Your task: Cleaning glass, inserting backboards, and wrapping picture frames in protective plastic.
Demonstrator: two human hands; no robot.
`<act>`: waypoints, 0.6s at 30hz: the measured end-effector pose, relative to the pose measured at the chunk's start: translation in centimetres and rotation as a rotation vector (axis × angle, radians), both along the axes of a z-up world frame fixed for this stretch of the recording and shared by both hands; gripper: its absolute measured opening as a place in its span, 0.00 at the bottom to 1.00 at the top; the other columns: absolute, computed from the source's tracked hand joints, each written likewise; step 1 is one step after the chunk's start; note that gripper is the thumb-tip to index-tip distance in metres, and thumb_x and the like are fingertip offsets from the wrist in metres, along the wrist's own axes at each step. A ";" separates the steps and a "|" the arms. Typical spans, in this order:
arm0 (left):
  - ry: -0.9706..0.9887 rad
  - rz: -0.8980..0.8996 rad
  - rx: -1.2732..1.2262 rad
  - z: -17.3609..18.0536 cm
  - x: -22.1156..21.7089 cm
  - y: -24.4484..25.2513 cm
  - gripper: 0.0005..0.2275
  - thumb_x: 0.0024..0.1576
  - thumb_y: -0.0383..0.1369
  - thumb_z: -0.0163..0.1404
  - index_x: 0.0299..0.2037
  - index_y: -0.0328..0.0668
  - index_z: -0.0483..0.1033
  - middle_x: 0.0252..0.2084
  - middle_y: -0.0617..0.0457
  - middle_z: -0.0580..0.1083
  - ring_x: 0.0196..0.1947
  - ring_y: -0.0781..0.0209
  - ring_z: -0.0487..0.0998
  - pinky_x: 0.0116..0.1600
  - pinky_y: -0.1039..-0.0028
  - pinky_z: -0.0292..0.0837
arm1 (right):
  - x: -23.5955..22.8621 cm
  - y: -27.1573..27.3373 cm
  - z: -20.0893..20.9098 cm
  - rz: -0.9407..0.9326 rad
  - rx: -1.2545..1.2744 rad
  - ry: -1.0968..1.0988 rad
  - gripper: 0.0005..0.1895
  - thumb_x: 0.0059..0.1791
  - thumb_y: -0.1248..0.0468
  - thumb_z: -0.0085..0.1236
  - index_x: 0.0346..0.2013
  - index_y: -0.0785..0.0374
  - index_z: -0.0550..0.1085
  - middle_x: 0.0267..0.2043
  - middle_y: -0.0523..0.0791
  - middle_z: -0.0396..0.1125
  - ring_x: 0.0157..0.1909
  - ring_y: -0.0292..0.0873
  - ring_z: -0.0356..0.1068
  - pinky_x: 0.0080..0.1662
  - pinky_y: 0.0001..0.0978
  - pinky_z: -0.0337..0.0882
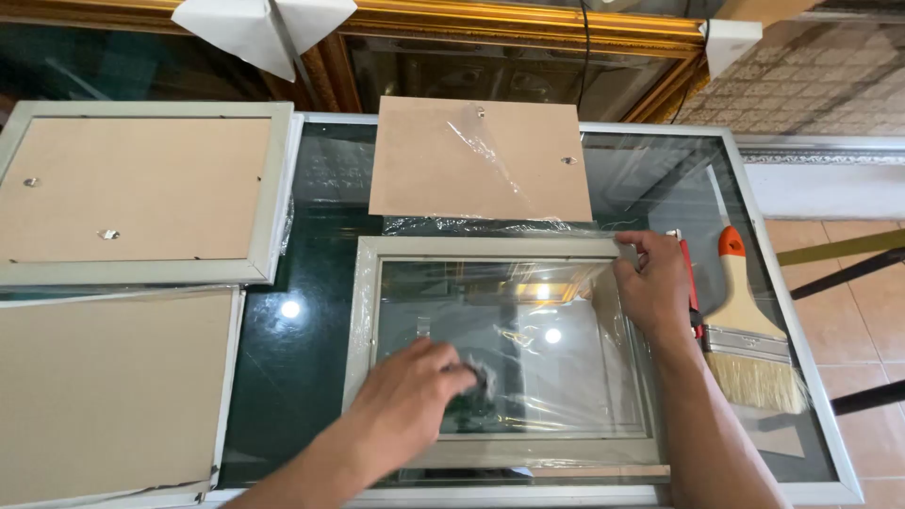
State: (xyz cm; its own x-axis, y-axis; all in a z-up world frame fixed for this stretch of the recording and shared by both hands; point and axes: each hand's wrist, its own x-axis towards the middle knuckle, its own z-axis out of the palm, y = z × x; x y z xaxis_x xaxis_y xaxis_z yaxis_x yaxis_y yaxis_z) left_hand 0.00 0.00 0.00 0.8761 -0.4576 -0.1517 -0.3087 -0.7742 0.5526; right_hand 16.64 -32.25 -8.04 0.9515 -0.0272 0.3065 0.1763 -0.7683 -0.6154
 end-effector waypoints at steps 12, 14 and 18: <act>-0.272 0.652 0.079 0.4 3.9 4.4 0.12 0.57 0.36 0.53 0.46 0.40 0.81 0.40 0.41 0.76 0.33 0.38 0.81 0.37 0.55 0.77 | -0.1 0.1 0.1 -0.004 0.022 0.002 0.18 0.43 0.67 0.59 0.48 0.61 0.79 0.39 0.48 0.64 0.36 0.44 0.62 0.39 0.38 0.66; -0.280 0.645 0.131 -2.2 4.7 3.6 0.11 0.58 0.36 0.52 0.43 0.36 0.79 0.42 0.39 0.75 0.33 0.37 0.81 0.37 0.54 0.78 | -0.4 0.1 -0.1 -0.001 0.009 -0.006 0.17 0.44 0.67 0.59 0.48 0.61 0.79 0.39 0.48 0.64 0.36 0.44 0.63 0.40 0.38 0.66; -0.312 0.609 0.154 -3.8 6.2 0.8 0.10 0.60 0.32 0.48 0.39 0.29 0.77 0.42 0.34 0.75 0.33 0.35 0.81 0.37 0.54 0.79 | 0.2 -0.6 -1.0 0.005 0.016 -0.032 0.17 0.47 0.69 0.52 0.49 0.63 0.79 0.42 0.49 0.66 0.36 0.43 0.65 0.42 0.36 0.67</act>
State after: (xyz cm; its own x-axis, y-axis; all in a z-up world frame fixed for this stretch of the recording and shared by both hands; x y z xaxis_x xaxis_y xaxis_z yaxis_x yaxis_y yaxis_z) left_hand 6.19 0.77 -3.79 0.9829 0.1348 0.1254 0.0782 -0.9221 0.3789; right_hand 16.87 -32.87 -9.03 0.9412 -0.0274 0.3367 0.2003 -0.7573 -0.6216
